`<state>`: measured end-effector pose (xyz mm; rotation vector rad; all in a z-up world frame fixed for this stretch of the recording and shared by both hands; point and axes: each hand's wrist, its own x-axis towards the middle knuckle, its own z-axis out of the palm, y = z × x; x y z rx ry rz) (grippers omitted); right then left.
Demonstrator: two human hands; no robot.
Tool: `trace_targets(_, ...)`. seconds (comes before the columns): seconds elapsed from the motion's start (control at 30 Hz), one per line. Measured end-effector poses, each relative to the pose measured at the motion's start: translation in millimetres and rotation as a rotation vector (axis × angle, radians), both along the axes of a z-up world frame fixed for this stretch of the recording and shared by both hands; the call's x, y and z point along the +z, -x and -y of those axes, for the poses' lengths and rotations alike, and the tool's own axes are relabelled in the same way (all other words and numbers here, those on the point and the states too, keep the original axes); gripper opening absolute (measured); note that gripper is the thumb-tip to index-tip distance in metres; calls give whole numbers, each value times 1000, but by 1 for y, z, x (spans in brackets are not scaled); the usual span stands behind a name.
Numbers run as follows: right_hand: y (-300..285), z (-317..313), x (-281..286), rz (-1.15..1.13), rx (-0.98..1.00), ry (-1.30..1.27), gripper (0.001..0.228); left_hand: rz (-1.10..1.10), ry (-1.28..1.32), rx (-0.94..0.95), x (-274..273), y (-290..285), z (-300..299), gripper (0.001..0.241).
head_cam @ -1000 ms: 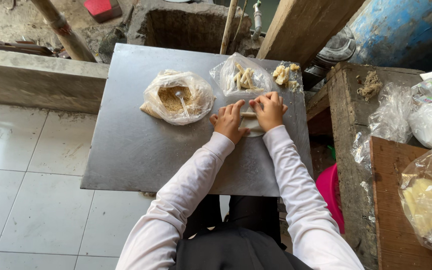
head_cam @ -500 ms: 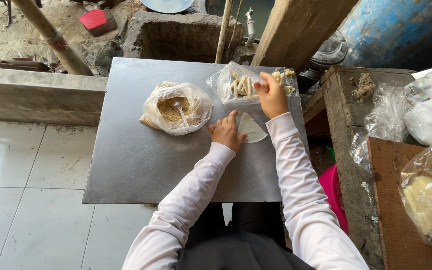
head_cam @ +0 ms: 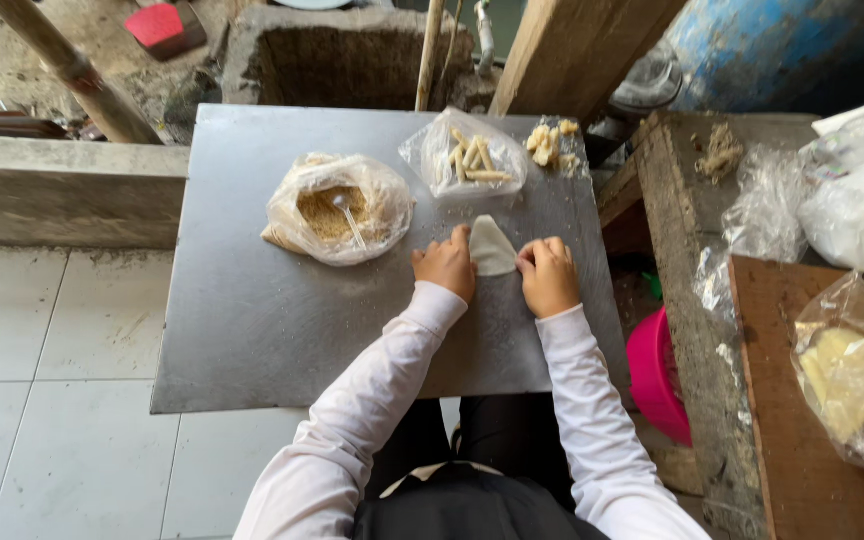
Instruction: The person uses a small spoon to place filling onto pieces of dough, folding each piece into a small triangle.
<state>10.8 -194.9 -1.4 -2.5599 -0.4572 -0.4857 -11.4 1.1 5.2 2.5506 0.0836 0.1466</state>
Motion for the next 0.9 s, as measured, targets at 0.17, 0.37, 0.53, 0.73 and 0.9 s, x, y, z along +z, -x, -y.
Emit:
trace_targets(0.17,2,-10,11,-143,-9,-447,9,150,168,-54,0,6,-1,53)
trace_targets(0.37,20,-16,25,-74,-29,-423,14,114,102,-27,16,14,-1,68)
trace_targets(0.53,17,-16,22,0,-11,-386,16,-18,40,-84,2,10,5,63)
trace_targets(0.73,19,-12,23,-61,-26,-353,19,-54,105,-116,-5,12,3,57)
trace_targets(0.9,19,-9,26,-33,-7,-262,14,0,40,-73,12,16,8,61)
